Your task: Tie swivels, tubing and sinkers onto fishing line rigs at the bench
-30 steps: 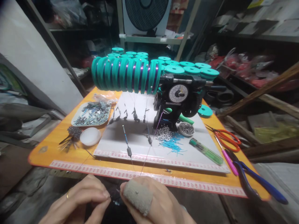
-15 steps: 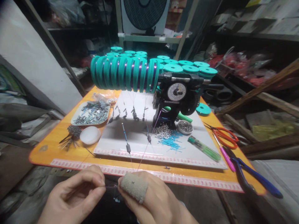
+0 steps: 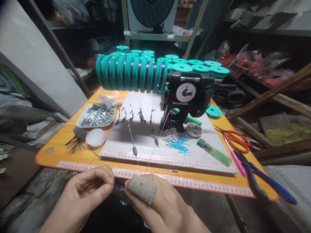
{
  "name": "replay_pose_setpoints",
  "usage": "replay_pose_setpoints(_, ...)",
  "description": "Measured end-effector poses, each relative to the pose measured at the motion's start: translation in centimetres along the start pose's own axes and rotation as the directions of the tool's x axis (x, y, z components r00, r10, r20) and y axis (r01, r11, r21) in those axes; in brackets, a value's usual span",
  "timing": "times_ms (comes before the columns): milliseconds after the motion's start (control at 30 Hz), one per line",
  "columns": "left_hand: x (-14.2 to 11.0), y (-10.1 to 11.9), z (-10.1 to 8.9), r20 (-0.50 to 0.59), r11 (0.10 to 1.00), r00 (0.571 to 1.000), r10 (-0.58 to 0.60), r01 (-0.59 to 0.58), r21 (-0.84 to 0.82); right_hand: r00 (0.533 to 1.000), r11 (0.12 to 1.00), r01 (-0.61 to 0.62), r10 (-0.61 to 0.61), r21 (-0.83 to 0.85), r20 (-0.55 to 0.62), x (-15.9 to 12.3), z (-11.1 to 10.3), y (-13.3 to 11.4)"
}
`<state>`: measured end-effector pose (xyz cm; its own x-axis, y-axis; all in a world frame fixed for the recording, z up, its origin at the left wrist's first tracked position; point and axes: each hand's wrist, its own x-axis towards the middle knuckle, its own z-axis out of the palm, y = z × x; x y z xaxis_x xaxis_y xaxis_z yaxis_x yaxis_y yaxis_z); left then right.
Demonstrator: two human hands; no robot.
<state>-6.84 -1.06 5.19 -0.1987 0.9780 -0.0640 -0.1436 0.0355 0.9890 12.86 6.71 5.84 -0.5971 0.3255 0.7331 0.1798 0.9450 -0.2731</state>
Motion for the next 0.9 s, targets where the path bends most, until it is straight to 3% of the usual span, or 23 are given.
replay_pose_setpoints(133,-0.4,-0.4,0.9,-0.025,0.965,0.992,-0.123,0.114,-0.235,1.0,0.999,0.0,-0.001,-0.051,-0.026,-1.1,0.5,0.0)
replay_pose_setpoints(267,-0.7,-0.9,1.7,0.088,0.838,0.966,-0.243,0.255,-0.482,1.0,0.993,-0.027,0.028,-0.113,0.005,-1.9,0.5,0.0)
replay_pose_setpoints(367,-0.9,-1.1,2.1,0.135,0.764,0.942,-0.307,0.329,-0.555,0.999,0.996,-0.028,0.031,-0.079,0.037,-1.6,0.4,0.0)
replay_pose_setpoints(467,-1.0,-1.1,2.2,0.142,0.763,0.933,-0.33,0.352,-0.543,0.999,0.999,-0.035,0.036,-0.011,0.017,-0.9,0.2,-0.1)
replay_pose_setpoints(700,-0.1,-0.6,1.8,0.071,0.924,0.99,-0.122,0.139,-0.357,0.996,0.972,-0.078,0.066,0.223,0.057,0.6,-0.1,-0.4)
replay_pose_setpoints(833,0.3,0.4,0.8,0.086,0.971,0.996,0.019,0.002,-0.24,0.989,0.953,-0.115,0.085,0.279,0.117,1.0,0.4,-1.1)
replay_pose_setpoints(900,0.3,0.8,0.0,0.038,0.98,0.993,0.114,-0.106,-0.167,0.99,0.95,-0.123,0.096,0.287,0.107,1.1,1.2,-1.7)
